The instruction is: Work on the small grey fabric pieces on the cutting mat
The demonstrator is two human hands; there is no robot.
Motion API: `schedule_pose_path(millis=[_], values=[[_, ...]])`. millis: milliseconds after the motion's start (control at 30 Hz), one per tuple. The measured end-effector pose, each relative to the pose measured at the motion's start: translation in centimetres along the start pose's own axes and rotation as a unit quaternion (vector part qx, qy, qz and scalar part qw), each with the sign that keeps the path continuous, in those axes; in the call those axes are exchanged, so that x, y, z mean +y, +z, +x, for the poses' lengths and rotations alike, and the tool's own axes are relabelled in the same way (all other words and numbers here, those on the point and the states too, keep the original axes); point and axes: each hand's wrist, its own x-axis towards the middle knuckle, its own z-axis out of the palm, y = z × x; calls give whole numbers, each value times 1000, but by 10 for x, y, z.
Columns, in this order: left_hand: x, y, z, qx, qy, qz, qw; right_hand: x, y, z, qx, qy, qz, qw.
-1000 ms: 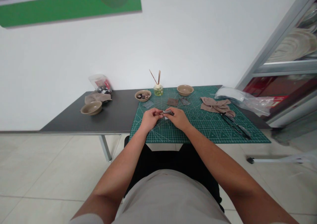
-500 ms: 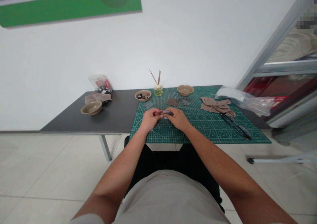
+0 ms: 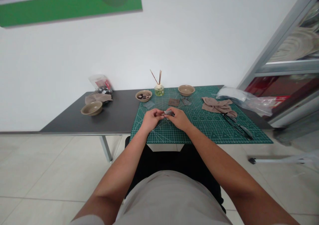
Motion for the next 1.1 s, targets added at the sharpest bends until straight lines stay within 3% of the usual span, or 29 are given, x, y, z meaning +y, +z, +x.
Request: schedule_pose_path(millis=[133, 333, 400, 500, 600, 667, 800, 967, 1100], values=[[-3, 1, 1, 6, 5, -17, 1000, 3, 1, 1, -1, -7, 16, 1000], [-11, -1, 5, 85, 39, -60, 994, 16, 6, 3, 108, 51, 113, 986], [-11, -1, 6, 96, 43, -63, 992, 17, 7, 4, 91, 71, 127, 985], [-10, -1, 5, 105, 46, -67, 991, 16, 7, 5, 59, 70, 96, 991], [-7, -1, 4, 109, 56, -70, 990, 13, 6, 6, 101, 49, -17, 994], [-5, -1, 3, 103, 61, -64, 991, 11, 6, 7, 91, 54, -78, 991], [-3, 1, 3, 62, 57, -15, 996, 5, 4, 7, -4, 67, -98, 993], [-5, 4, 2, 9, 55, 88, 995, 0, 2, 3, 19, 28, -11, 999], [-1, 5, -1, -17, 66, 178, 982, 0, 2, 2, -13, 36, 10, 999]])
